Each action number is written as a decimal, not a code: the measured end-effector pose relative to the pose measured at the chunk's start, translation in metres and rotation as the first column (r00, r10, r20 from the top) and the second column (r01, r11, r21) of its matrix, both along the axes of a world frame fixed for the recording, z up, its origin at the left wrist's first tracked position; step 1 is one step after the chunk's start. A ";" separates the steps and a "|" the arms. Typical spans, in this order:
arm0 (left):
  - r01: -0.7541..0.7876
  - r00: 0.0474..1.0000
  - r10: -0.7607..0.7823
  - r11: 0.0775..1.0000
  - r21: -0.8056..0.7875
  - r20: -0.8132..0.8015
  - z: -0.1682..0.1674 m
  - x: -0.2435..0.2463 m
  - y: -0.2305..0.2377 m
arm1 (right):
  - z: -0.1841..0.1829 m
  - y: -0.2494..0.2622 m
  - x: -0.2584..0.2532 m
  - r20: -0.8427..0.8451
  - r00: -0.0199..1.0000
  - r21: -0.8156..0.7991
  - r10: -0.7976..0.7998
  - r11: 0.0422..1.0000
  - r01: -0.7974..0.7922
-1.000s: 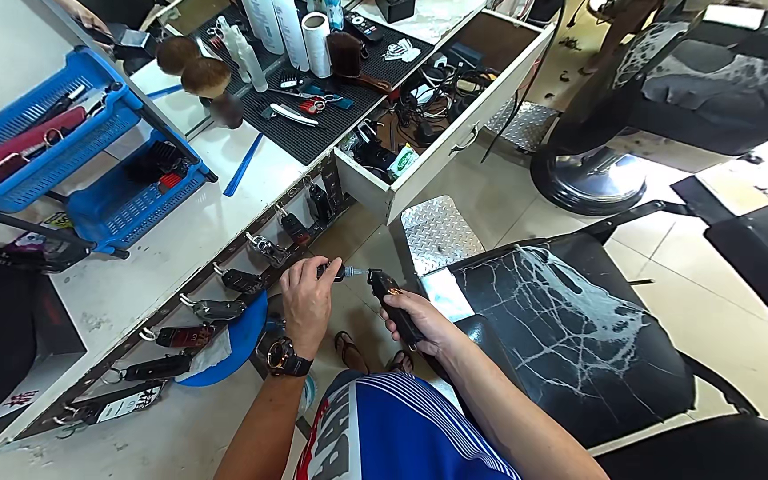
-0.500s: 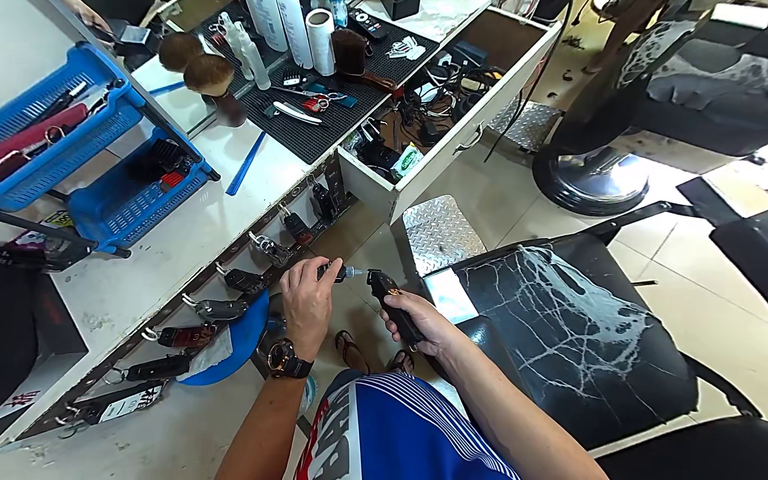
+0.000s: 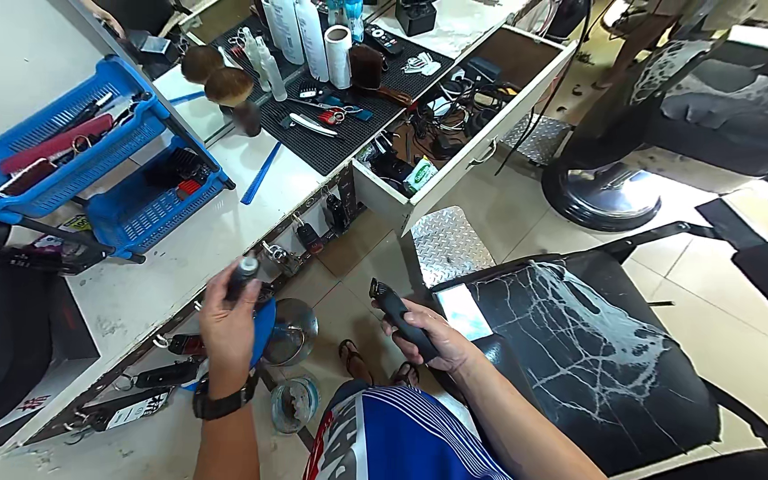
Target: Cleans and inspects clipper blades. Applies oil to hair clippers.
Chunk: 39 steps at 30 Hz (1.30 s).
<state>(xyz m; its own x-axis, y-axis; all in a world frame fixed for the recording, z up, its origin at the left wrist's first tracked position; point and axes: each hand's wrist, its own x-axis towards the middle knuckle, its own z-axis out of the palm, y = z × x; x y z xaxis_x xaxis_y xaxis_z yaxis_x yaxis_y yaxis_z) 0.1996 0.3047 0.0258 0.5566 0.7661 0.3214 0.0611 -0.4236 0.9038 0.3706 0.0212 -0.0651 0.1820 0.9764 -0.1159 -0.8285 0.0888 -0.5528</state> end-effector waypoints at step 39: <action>0.071 0.913 0.061 0.950 0.304 -0.404 -0.042 0.006 0.018 | 0.047 0.047 -0.001 -0.078 0.950 -0.483 -0.302 0.845 0.229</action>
<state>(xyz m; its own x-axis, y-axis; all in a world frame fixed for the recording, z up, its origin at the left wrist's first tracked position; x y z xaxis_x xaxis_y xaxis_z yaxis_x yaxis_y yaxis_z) 0.2060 0.3226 -0.0157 0.6919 0.6631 0.2855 0.3892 -0.6757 0.6261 0.3698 0.0678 -0.0179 0.3724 0.7192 -0.5866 -0.8837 0.0818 -0.4608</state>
